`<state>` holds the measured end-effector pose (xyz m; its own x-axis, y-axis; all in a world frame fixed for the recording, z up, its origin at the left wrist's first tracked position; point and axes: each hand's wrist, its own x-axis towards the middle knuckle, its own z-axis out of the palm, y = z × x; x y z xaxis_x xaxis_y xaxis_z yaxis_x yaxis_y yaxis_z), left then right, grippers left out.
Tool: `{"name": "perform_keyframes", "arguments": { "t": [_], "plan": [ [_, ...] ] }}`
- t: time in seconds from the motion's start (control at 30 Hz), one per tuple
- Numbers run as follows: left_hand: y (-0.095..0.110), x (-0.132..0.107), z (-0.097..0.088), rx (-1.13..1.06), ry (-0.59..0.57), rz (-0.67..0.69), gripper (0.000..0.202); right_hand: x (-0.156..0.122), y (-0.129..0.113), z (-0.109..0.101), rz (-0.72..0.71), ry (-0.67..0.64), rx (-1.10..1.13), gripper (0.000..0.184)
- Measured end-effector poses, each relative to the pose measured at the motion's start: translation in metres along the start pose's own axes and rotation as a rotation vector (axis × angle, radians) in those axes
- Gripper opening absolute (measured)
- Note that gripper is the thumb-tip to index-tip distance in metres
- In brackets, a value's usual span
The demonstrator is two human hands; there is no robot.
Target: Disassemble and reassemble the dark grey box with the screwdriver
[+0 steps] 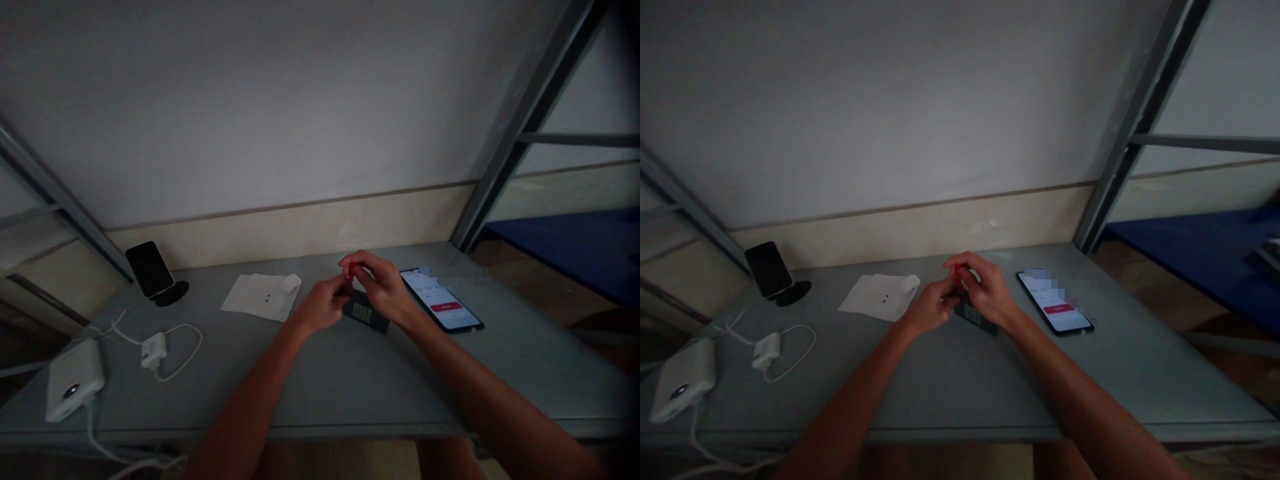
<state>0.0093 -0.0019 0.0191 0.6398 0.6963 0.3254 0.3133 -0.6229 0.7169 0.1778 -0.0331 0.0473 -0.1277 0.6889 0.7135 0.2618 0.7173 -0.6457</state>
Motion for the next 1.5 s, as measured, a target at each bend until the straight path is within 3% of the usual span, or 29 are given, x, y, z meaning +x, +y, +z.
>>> {"name": "perform_keyframes", "arguments": {
  "t": [0.17,0.37,0.47,0.6,0.9,1.0,1.13,1.23,1.5],
  "plan": [
    [0.0047,0.0007,-0.0002,0.071,-0.005,-0.012,0.022,0.0006,-0.0039,0.0015,-0.07,0.052,-0.091,0.015],
    [0.0059,0.0012,0.0006,0.124,0.002,-0.041,0.024,-0.0025,-0.0061,0.0036,0.066,-0.01,0.043,0.025],
    [0.0052,0.0022,0.0013,0.141,0.003,-0.039,0.02,-0.0024,-0.0068,0.0033,-0.009,-0.036,-0.011,0.022],
    [0.0053,0.0029,0.0015,0.118,0.006,-0.033,0.019,0.0003,-0.0056,0.0045,-0.122,0.084,-0.122,0.014],
    [0.0,0.0021,0.0018,0.03,0.017,-0.029,0.02,-0.0014,-0.0028,0.005,0.077,0.002,0.013,0.025],
    [-0.0028,0.0017,0.0005,0.015,0.0,-0.007,0.019,-0.0002,-0.0032,0.0034,0.043,-0.027,0.026,0.024],
    [-0.003,0.0011,-0.0013,0.041,-0.007,-0.015,0.017,0.0022,-0.0025,0.0031,-0.072,0.057,-0.069,0.02],
    [-0.0017,0.0008,-0.002,0.053,-0.012,-0.017,0.017,0.0027,-0.0007,0.0041,-0.044,0.073,-0.048,0.022],
    [0.0034,-0.0001,-0.0035,0.082,-0.034,-0.007,0.019,0.0006,0.0001,0.0035,0.071,-0.033,0.081,0.023]
  ]
}}
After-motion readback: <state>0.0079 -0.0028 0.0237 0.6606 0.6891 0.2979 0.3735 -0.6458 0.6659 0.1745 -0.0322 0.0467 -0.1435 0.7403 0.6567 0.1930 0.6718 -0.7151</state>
